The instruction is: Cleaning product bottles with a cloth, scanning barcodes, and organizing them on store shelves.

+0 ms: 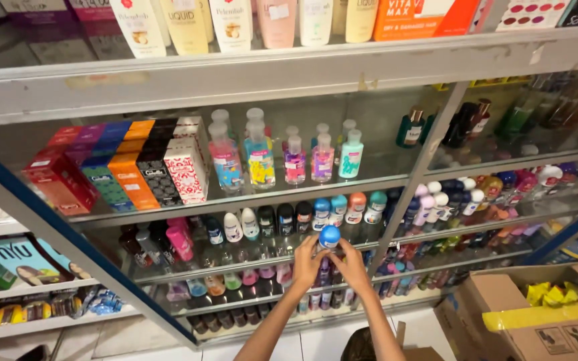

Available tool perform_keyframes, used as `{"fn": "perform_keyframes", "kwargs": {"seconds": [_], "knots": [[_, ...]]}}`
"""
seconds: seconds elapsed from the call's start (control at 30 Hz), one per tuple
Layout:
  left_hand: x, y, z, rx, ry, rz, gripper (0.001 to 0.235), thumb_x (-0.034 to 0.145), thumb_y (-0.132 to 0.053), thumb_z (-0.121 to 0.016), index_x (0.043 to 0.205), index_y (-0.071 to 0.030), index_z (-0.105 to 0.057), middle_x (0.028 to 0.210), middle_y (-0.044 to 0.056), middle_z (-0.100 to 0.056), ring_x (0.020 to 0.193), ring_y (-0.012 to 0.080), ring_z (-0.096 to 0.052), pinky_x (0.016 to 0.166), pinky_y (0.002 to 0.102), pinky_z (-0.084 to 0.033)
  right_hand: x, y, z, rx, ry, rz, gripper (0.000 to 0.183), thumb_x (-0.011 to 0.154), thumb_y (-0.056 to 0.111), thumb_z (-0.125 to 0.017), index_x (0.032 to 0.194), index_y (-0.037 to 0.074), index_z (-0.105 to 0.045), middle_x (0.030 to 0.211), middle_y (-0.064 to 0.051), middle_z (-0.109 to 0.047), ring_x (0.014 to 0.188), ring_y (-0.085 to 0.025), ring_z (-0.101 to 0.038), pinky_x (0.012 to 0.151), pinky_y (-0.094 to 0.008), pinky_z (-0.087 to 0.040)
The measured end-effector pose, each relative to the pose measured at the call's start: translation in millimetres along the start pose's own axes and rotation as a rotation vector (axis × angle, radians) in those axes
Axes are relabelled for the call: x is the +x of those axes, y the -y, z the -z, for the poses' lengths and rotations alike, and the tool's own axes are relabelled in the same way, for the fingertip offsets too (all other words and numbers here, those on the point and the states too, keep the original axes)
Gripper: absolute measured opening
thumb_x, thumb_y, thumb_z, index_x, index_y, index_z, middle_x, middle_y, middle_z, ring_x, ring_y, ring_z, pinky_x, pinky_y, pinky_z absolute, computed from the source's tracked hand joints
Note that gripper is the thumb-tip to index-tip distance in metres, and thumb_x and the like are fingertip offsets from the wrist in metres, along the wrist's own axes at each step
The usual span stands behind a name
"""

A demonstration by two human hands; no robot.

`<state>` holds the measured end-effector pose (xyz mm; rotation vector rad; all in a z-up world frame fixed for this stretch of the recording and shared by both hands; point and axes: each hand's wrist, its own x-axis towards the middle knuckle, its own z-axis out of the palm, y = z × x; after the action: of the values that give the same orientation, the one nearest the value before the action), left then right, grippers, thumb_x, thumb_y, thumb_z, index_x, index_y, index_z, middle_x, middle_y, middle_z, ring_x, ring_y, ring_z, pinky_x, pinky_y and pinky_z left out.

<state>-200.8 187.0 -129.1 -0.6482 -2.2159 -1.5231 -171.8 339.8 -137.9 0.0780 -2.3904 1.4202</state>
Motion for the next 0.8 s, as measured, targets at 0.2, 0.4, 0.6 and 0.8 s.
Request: {"fn": "perform_keyframes", "kwargs": {"seconds": [0.2,0.4,0.6,0.8], "knots": [[11.5,14.1,-5.9,-0.085,0.053,0.089,0.044,0.08,0.001,-0.079,0.122,-0.001,-0.065,0.106,0.018,-0.067,0.093,0.0373,-0.068,0.076,0.042,-0.055,14.0,-13.0,-2.9,0.039,0.001,0.078,0.042,0.088,0.01,-0.075,0.127,0.001,-0.062,0.112,-0.016,-0.073,0.097,-0.027,-0.073,0.08,-0.036,-0.056],[8.1,34.4,-12.3,-0.123,0.043,0.076,0.045,0.081,0.004,-0.078,0.124,-0.001,-0.063,0.112,0.018,-0.066,0.1,0.0343,-0.069,0.08,0.039,-0.059,20.9,-19.1,-0.2,0.046,0.062,0.077,0.038,0.088,0.012,-0.074,0.123,0.0,-0.065,0.114,-0.014,-0.072,0.099,-0.027,-0.074,0.085,-0.036,-0.056],[3.5,43.1,-18.3,-0.205,0.0,0.177,0.042,0.081,0.002,-0.079,0.121,0.004,-0.064,0.113,0.017,-0.067,0.104,0.0268,-0.073,0.087,0.034,-0.061,24.3,-30.3,-3.4,0.038,0.051,0.086,0.036,0.091,0.012,-0.071,0.125,0.0,-0.065,0.118,-0.013,-0.072,0.104,-0.028,-0.073,0.089,-0.036,-0.055],[2.1,52.5,-21.7,-0.321,-0.061,0.259,0.04,0.081,0.004,-0.079,0.119,0.006,-0.065,0.114,0.017,-0.07,0.105,0.0215,-0.073,0.091,0.032,-0.062,27.0,-38.3,-14.9,0.048,-0.014,0.092,0.034,0.093,0.012,-0.07,0.124,0.0,-0.065,0.117,-0.014,-0.073,0.108,-0.028,-0.073,0.09,-0.035,-0.055]]}}
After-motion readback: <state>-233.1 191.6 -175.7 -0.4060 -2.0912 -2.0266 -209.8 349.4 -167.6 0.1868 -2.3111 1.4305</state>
